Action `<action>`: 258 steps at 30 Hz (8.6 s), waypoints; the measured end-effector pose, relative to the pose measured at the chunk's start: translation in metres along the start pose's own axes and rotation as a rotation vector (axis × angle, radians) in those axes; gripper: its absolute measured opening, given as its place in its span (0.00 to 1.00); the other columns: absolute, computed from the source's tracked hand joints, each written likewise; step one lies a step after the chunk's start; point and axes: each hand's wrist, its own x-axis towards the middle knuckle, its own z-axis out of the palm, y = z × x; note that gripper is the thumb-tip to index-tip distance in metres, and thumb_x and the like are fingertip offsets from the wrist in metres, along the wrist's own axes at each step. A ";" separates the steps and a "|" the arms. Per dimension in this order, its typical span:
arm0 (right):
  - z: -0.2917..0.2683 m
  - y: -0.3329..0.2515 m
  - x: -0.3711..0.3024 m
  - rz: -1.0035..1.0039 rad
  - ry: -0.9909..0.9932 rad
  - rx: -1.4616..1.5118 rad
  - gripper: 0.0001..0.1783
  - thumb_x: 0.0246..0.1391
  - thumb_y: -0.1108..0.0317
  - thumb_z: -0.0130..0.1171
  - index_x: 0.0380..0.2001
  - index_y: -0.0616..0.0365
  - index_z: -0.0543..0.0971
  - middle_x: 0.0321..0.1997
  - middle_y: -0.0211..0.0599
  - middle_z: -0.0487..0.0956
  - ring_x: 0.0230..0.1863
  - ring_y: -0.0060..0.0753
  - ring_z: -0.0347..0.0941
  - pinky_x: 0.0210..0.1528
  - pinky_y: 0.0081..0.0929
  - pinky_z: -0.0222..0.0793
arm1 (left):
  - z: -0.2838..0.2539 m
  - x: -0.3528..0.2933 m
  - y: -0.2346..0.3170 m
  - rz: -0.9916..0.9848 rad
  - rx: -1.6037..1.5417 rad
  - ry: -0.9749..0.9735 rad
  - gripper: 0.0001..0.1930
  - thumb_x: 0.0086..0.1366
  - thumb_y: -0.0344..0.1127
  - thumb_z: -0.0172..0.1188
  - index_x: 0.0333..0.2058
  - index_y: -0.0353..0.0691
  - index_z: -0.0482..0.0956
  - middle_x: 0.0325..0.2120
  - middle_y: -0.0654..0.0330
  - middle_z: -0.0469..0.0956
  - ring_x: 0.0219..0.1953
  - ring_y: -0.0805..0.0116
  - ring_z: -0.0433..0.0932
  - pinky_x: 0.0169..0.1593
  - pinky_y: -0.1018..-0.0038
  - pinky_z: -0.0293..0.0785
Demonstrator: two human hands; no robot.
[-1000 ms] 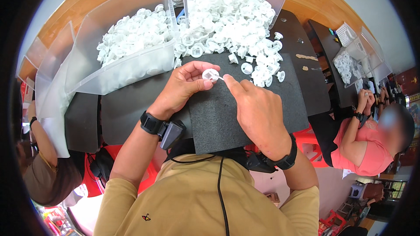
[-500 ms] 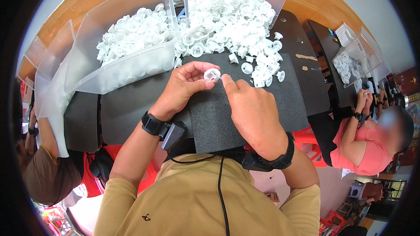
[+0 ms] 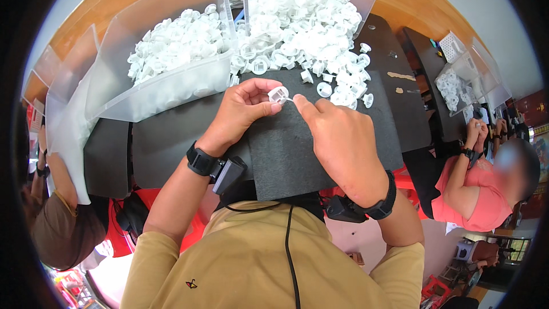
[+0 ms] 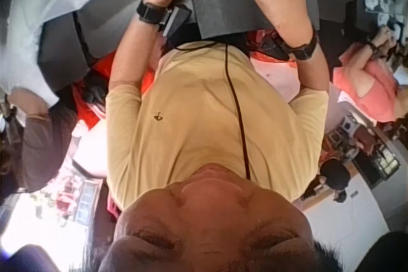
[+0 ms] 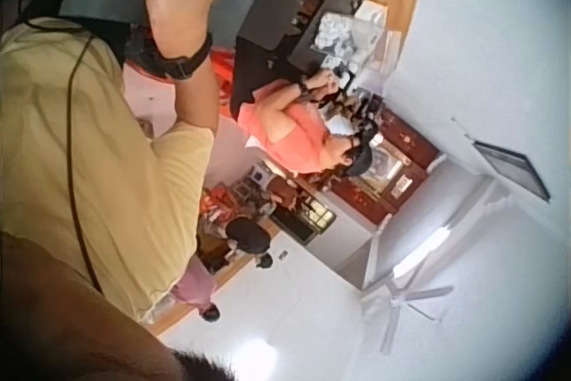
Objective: Assembling small white plastic components by hand on a workstation.
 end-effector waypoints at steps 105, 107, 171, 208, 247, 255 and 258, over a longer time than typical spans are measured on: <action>0.008 0.002 -0.005 -0.107 -0.057 -0.068 0.16 0.48 0.71 0.56 0.43 0.51 0.81 0.22 0.32 0.74 0.24 0.33 0.75 0.22 0.31 0.69 | 0.011 -0.011 0.008 -0.050 0.145 -0.047 0.16 0.55 0.23 0.68 0.44 0.36 0.80 0.26 0.69 0.79 0.30 0.85 0.74 0.36 0.86 0.72; 0.006 0.012 -0.005 -0.081 -0.084 0.026 0.15 0.50 0.71 0.56 0.43 0.51 0.81 0.23 0.33 0.75 0.25 0.34 0.76 0.23 0.31 0.69 | 0.010 -0.009 0.011 -0.084 0.125 -0.081 0.18 0.55 0.22 0.67 0.46 0.36 0.79 0.32 0.66 0.79 0.34 0.84 0.75 0.39 0.85 0.73; 0.035 0.021 0.039 0.162 0.020 1.100 0.13 0.50 0.72 0.63 0.40 0.63 0.79 0.32 0.29 0.76 0.28 0.15 0.68 0.30 0.16 0.65 | -0.002 -0.006 0.007 -0.089 -0.357 -0.141 0.13 0.66 0.32 0.59 0.49 0.41 0.74 0.47 0.63 0.75 0.49 0.74 0.75 0.52 0.78 0.76; 0.033 0.016 0.041 0.304 -0.039 1.305 0.11 0.57 0.69 0.59 0.42 0.62 0.77 0.27 0.24 0.74 0.21 0.09 0.62 0.21 0.12 0.58 | -0.002 -0.006 0.010 -0.054 -0.261 0.038 0.11 0.66 0.32 0.59 0.45 0.37 0.77 0.40 0.63 0.79 0.41 0.78 0.78 0.45 0.81 0.77; 0.036 0.021 0.037 0.418 -0.055 1.459 0.08 0.58 0.69 0.56 0.37 0.63 0.77 0.26 0.34 0.80 0.16 0.10 0.63 0.16 0.10 0.56 | 0.001 -0.007 0.011 -0.032 -0.274 -0.028 0.22 0.64 0.28 0.60 0.56 0.37 0.70 0.48 0.58 0.76 0.48 0.72 0.77 0.51 0.77 0.76; 0.037 0.019 0.037 0.373 -0.053 1.283 0.09 0.60 0.69 0.54 0.40 0.61 0.77 0.24 0.31 0.79 0.17 0.12 0.64 0.18 0.14 0.59 | -0.001 -0.006 0.010 -0.071 -0.297 -0.016 0.19 0.64 0.28 0.60 0.54 0.38 0.72 0.46 0.61 0.76 0.47 0.74 0.76 0.51 0.77 0.75; 0.020 0.015 0.033 0.333 0.015 0.898 0.11 0.60 0.71 0.52 0.44 0.58 0.78 0.23 0.33 0.78 0.18 0.17 0.68 0.22 0.21 0.63 | 0.000 -0.006 0.009 -0.054 -0.336 0.037 0.19 0.64 0.29 0.61 0.53 0.37 0.73 0.45 0.61 0.77 0.47 0.75 0.76 0.51 0.77 0.74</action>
